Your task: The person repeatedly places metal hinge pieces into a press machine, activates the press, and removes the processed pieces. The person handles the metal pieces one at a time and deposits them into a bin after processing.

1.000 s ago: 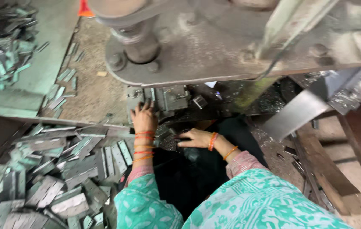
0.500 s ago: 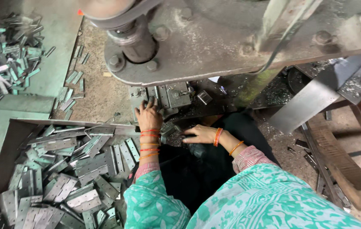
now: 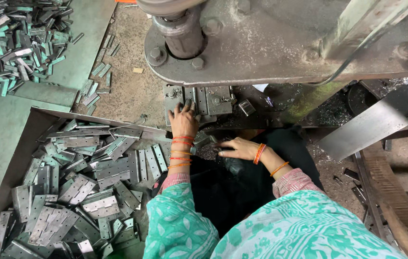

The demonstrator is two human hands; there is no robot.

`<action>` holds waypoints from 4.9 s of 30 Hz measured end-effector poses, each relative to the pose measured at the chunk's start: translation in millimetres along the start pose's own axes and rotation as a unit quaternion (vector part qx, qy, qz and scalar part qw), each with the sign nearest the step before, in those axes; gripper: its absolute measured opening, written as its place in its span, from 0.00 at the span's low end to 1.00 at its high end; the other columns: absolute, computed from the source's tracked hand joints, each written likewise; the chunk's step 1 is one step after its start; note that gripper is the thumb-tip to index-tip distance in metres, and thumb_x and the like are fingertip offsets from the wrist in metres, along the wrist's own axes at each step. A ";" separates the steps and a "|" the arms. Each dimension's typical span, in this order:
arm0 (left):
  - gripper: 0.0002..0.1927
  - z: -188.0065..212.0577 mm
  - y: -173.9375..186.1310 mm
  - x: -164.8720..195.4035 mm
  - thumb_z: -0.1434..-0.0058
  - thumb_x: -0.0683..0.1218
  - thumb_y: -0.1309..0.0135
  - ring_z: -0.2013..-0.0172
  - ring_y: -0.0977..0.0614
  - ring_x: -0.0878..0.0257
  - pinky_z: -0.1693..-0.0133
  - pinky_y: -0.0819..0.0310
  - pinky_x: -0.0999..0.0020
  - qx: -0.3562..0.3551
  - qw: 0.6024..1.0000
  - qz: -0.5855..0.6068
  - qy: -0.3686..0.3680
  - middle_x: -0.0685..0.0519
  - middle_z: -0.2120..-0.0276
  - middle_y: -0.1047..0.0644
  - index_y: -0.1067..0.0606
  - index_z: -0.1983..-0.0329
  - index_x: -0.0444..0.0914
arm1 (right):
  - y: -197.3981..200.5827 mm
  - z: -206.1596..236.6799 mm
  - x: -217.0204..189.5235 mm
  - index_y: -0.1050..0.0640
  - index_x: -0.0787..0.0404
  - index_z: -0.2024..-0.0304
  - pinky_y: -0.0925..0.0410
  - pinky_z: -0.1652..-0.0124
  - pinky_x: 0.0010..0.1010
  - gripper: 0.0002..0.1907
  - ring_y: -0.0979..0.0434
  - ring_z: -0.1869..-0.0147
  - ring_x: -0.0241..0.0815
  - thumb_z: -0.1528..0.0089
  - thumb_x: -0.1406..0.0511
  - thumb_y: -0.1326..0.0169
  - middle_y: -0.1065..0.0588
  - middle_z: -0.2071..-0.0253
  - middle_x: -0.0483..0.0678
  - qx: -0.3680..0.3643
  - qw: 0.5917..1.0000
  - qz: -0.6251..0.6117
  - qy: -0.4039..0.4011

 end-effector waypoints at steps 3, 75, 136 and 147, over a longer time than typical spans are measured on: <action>0.30 0.0 1.3 0.5 0.41 0.56 0.41 0.33 0.35 0.48 0.36 0.47 0.31 -0.001 1.000 0.000 0.001 0.55 0.39 0.26 0.26 0.35 0.45 | 0.8 0.0 -0.7 0.27 0.56 0.35 0.33 0.39 0.41 0.32 0.24 0.38 0.58 0.36 0.46 0.51 0.23 0.42 0.58 0.000 1.000 -0.004 0.002; 0.27 -7.4 -8.2 3.9 0.41 0.59 0.42 0.33 0.36 0.49 0.36 0.49 0.28 0.007 0.999 -0.043 0.005 0.58 0.41 0.24 0.24 0.40 0.46 | -6.6 52.9 -71.4 0.38 0.53 0.30 0.26 0.56 0.53 0.41 0.20 0.55 0.68 0.45 0.64 0.39 0.25 0.52 0.64 0.155 0.950 0.190 -0.195; 0.12 -1.8 -2.2 6.9 0.37 0.46 0.51 0.39 0.29 0.47 0.35 0.47 0.35 0.092 0.992 -0.085 0.011 0.52 0.55 0.19 0.17 0.59 0.41 | -63.4 58.7 -7.9 0.29 0.48 0.39 0.26 0.55 0.52 0.33 0.21 0.52 0.66 0.47 0.58 0.37 0.25 0.50 0.60 0.179 0.964 0.127 -0.150; 0.19 -25.3 -9.4 2.6 0.35 0.53 0.47 0.33 0.32 0.47 0.36 0.49 0.34 0.096 0.995 -0.008 -0.027 0.56 0.38 0.23 0.20 0.42 0.48 | -63.3 62.5 -10.8 0.31 0.52 0.36 0.26 0.59 0.53 0.33 0.20 0.55 0.65 0.44 0.58 0.41 0.26 0.50 0.63 0.133 0.959 0.143 -0.207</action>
Point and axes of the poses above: each hand's wrist, its own z-axis away from the middle knuckle, its own y-axis out of the back of the hand, x = y × z, the point moved 10 cm from there along -z, towards the middle knuckle
